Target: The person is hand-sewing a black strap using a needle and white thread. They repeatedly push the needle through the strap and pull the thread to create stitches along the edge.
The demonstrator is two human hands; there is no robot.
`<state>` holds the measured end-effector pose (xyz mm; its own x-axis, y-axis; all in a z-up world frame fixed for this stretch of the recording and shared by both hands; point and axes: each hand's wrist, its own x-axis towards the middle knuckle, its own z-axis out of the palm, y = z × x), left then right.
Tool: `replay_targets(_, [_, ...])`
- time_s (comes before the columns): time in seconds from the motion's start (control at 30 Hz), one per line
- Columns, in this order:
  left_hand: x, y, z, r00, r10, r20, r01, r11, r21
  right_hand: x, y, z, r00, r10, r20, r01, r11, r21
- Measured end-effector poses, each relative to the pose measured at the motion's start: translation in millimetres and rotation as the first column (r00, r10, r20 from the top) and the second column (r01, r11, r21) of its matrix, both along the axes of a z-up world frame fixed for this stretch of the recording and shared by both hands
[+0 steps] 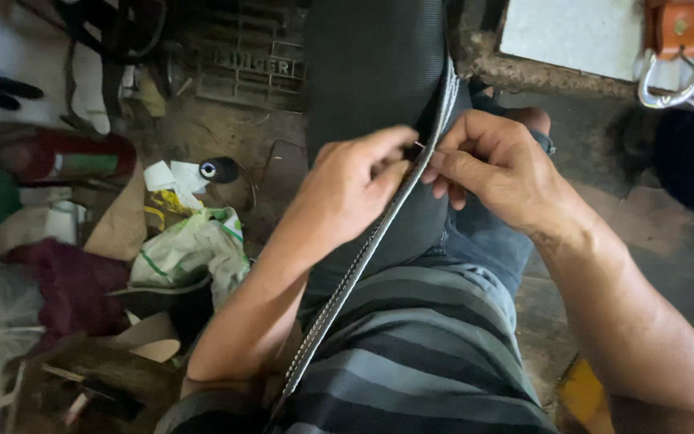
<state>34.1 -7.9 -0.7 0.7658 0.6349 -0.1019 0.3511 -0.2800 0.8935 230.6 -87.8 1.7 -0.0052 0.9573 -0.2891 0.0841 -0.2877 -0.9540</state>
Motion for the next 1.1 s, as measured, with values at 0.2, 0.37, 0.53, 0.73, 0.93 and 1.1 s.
replay_targets(0.2, [-17.4, 7.7, 14.9, 0.968, -0.040, -0.249, 0.044, 0.999, 0.009, 0.2, 4.1, 8.4, 1.000, -0.003, -0.027, 0.001, 0.995, -0.102])
replay_targets(0.37, [-18.5, 6.6, -4.2, 0.991, 0.003, 0.134, -0.011, 0.998, 0.060, -0.1, 1.2, 1.2, 0.997, -0.016, -0.070, 0.011, 0.998, -0.066])
replay_targets(0.53, [-3.7, 1.4, -10.5, 0.974, 0.071, 0.215, -0.064, 0.997, -0.039, -5.8, -0.9, -2.1, 0.988, -0.115, -0.107, 0.108, 0.991, -0.075])
replay_targets(0.73, [-15.5, 3.4, -5.6, 0.998, -0.009, -0.061, 0.010, 1.000, 0.014, -8.2, 0.3, -7.1, 0.977, -0.155, -0.145, 0.148, 0.987, -0.058])
replay_targets(0.93, [-4.1, -3.5, -11.0, 0.943, 0.151, 0.298, -0.187, 0.977, 0.097, -11.6, -0.1, -5.2, 0.977, -0.174, -0.127, 0.171, 0.985, -0.032])
replay_targets(1.1, [-10.4, -1.6, -5.2, 0.999, 0.051, -0.009, -0.051, 0.999, 0.004, -10.9, -1.9, -1.2, 0.987, -0.153, -0.048, 0.151, 0.987, -0.047])
